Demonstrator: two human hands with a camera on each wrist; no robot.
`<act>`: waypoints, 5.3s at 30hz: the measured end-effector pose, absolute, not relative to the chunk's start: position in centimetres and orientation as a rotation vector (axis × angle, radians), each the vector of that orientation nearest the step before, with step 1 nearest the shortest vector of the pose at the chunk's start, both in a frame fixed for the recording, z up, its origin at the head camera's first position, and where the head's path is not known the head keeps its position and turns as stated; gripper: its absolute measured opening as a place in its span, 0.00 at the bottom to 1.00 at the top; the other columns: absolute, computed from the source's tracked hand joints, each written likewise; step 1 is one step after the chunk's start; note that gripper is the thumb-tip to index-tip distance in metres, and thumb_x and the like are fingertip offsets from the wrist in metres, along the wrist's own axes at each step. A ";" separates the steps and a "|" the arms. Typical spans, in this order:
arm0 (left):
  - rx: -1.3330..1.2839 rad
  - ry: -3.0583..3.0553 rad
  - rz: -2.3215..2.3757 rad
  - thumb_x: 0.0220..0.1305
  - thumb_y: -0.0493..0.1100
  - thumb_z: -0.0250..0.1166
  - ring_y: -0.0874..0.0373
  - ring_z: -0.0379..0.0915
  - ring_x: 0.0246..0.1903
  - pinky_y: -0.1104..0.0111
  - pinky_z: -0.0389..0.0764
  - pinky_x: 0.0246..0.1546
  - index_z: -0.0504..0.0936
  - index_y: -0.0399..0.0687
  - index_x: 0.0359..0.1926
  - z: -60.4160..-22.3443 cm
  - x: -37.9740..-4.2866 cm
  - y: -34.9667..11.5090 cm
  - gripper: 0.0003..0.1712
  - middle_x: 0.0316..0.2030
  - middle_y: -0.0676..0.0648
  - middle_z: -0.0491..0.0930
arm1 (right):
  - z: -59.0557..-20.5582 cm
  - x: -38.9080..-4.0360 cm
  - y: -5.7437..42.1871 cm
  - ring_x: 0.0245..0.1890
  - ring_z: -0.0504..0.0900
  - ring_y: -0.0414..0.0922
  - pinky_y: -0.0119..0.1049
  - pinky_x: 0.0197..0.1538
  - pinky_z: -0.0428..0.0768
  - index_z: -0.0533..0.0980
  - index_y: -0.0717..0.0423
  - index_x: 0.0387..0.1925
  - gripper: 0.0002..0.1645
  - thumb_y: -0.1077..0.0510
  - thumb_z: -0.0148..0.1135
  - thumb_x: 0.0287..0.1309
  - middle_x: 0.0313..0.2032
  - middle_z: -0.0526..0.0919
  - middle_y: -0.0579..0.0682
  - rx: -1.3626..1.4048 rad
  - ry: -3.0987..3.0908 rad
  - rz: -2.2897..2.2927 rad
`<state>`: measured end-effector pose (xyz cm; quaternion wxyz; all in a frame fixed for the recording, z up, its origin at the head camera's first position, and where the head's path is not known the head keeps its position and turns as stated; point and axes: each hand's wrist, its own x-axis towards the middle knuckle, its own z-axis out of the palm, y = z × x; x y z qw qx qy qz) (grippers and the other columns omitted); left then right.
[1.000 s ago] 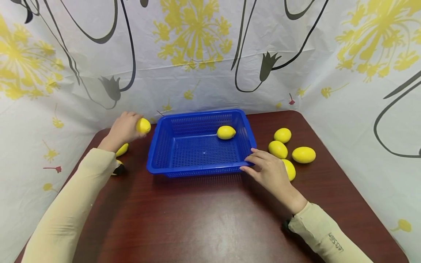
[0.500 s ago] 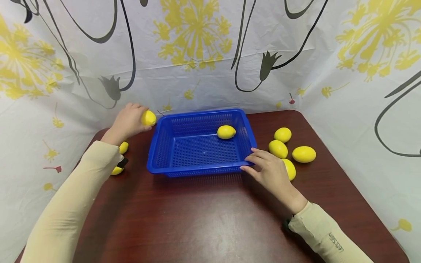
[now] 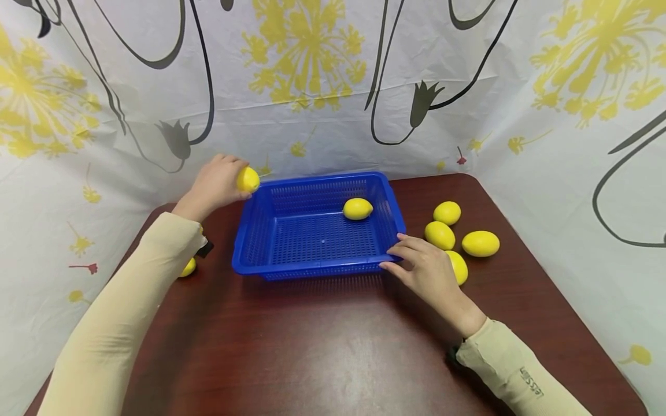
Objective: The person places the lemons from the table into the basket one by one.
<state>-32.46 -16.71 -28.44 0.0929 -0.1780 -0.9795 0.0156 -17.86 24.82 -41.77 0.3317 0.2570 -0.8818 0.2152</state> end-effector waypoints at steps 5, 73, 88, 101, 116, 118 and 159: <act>-0.555 -2.914 0.072 0.51 0.52 0.75 0.39 0.68 0.59 0.46 0.74 0.57 0.74 0.37 0.63 -27.5 -32.4 -15.3 0.41 0.61 0.36 0.75 | -41.7 -17.8 24.8 0.51 0.87 0.49 0.42 0.46 0.83 0.87 0.51 0.35 0.21 0.49 0.83 0.36 0.40 0.90 0.50 0.677 -2.294 0.565; -0.841 -2.975 0.059 0.54 0.52 0.74 0.45 0.71 0.57 0.51 0.74 0.59 0.72 0.54 0.61 -34.3 -34.4 -2.3 0.34 0.58 0.46 0.79 | -41.2 -17.6 25.0 0.51 0.87 0.50 0.41 0.47 0.83 0.87 0.53 0.34 0.20 0.49 0.82 0.37 0.36 0.89 0.48 0.732 -2.285 0.551; -0.882 -3.026 0.096 0.53 0.50 0.75 0.47 0.70 0.56 0.53 0.74 0.58 0.72 0.55 0.60 -36.4 -35.0 -1.5 0.34 0.57 0.47 0.79 | -41.3 -17.2 25.0 0.50 0.87 0.50 0.41 0.46 0.84 0.86 0.54 0.34 0.21 0.50 0.82 0.36 0.36 0.90 0.49 0.726 -2.300 0.559; -0.947 -3.030 0.223 0.56 0.49 0.74 0.49 0.70 0.58 0.53 0.74 0.60 0.71 0.56 0.61 -37.4 -35.2 0.0 0.33 0.59 0.48 0.77 | -41.6 -17.2 25.1 0.50 0.87 0.50 0.40 0.46 0.83 0.86 0.54 0.34 0.21 0.49 0.82 0.37 0.36 0.90 0.49 0.727 -2.279 0.551; -0.958 -3.028 0.281 0.56 0.50 0.74 0.48 0.68 0.60 0.51 0.71 0.62 0.71 0.55 0.61 -37.8 -35.1 0.0 0.33 0.59 0.47 0.75 | -41.8 -17.5 24.9 0.48 0.88 0.52 0.43 0.43 0.83 0.86 0.55 0.34 0.20 0.50 0.82 0.36 0.35 0.89 0.49 0.752 -2.229 0.578; -0.964 -3.031 0.295 0.56 0.50 0.74 0.48 0.68 0.60 0.51 0.71 0.63 0.71 0.56 0.61 -38.0 -35.3 0.2 0.33 0.60 0.47 0.75 | -41.8 -17.5 24.9 0.48 0.88 0.53 0.43 0.43 0.83 0.86 0.55 0.34 0.20 0.51 0.82 0.36 0.35 0.90 0.50 0.753 -2.228 0.584; -0.836 -3.058 0.340 0.57 0.55 0.72 0.46 0.66 0.64 0.49 0.69 0.65 0.69 0.50 0.66 -38.5 -34.7 0.5 0.39 0.63 0.44 0.74 | -41.8 -17.2 25.1 0.49 0.87 0.50 0.40 0.45 0.83 0.86 0.54 0.34 0.22 0.51 0.83 0.33 0.35 0.89 0.49 0.724 -2.252 0.556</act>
